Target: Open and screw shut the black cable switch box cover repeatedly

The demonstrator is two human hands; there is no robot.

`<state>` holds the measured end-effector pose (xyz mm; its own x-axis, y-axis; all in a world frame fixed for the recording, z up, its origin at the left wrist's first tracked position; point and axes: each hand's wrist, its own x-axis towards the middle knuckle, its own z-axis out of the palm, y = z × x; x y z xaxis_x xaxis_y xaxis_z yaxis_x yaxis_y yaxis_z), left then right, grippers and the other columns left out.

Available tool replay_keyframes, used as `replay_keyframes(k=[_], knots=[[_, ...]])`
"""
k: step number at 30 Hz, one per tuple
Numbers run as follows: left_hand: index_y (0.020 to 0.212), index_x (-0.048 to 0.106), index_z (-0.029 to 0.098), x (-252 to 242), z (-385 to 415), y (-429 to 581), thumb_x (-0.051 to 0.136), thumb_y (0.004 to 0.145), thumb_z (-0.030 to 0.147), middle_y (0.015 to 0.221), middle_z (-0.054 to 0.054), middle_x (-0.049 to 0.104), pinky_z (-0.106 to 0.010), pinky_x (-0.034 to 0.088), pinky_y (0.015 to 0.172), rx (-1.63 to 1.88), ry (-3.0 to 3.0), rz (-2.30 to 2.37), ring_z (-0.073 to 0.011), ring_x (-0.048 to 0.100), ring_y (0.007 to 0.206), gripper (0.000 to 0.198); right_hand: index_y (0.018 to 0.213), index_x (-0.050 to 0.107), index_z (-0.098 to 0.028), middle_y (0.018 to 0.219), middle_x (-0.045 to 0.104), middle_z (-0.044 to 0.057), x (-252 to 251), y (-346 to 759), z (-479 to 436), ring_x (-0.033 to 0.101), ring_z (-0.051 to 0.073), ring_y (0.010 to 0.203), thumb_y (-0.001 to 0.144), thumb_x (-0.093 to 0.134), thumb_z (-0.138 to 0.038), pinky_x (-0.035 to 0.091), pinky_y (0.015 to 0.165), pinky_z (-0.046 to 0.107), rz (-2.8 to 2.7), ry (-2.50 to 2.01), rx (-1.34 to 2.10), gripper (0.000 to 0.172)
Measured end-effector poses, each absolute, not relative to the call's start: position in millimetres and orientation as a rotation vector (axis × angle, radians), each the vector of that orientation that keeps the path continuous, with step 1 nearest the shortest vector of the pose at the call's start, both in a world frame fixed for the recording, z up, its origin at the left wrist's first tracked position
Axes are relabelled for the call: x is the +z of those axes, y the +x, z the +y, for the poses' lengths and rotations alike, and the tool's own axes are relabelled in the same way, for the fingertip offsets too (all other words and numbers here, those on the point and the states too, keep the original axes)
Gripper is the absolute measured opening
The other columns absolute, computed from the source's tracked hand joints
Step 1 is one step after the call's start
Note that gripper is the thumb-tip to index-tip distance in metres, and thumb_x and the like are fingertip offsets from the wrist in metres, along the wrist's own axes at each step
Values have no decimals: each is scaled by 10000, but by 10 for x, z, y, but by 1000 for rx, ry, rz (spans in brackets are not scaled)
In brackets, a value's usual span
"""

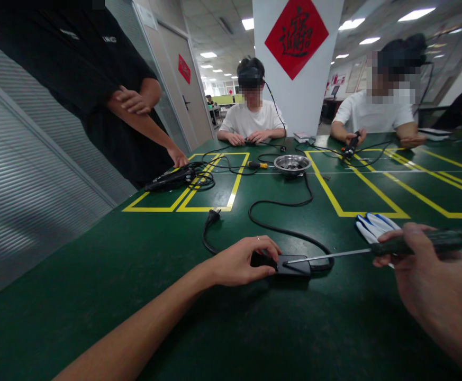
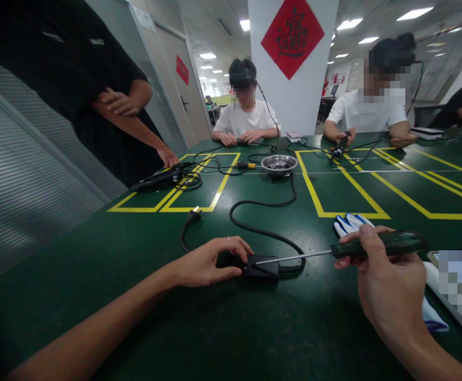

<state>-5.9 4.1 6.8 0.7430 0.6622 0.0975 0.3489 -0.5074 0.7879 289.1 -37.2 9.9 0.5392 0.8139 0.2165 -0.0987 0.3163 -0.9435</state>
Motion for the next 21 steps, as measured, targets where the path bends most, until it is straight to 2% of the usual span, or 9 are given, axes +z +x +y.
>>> replay_keyframes(k=[3, 7, 17, 19, 21], knots=[[1036, 651, 184, 86, 23, -44, 665, 847, 186, 1152, -64, 606, -357, 430, 932, 501, 2145, 736, -200, 580, 1054, 190, 777, 587, -166, 708, 642, 18, 129, 2910, -369, 592, 145, 514, 774, 657, -296, 498, 422, 254, -793, -1086, 670, 148], [943, 693, 193, 67, 35, -31, 635, 877, 205, 1169, -58, 598, -361, 433, 929, 492, 2132, 746, -201, 585, 1054, 88, 778, 583, -168, 707, 640, 18, 143, 2913, -378, 596, 149, 522, 769, 660, -300, 492, 419, 254, -777, -1102, 671, 152], [876, 703, 182, 45, 78, -75, 691, 836, 228, 1163, -54, 598, -349, 437, 924, 470, 2070, 734, -197, 589, 1049, 62, 762, 598, -158, 728, 641, 36, 170, 2937, -356, 597, 156, 578, 749, 672, -288, 491, 420, 242, -753, -1111, 640, 151], [991, 674, 196, 68, 57, -81, 751, 779, 264, 1171, -59, 596, -367, 438, 931, 432, 2066, 782, -214, 581, 1062, 236, 761, 593, -161, 725, 641, 35, 171, 2944, -357, 591, 154, 569, 755, 666, -287, 491, 421, 245, -760, -1104, 639, 146], [1168, 586, 221, 94, 21, -77, 818, 694, 324, 1191, -68, 590, -395, 449, 932, 409, 2047, 862, -241, 571, 1083, 538, 749, 585, -168, 717, 639, 32, 175, 2962, -358, 586, 152, 558, 760, 659, -286, 487, 417, 247, -768, -1095, 623, 140]])
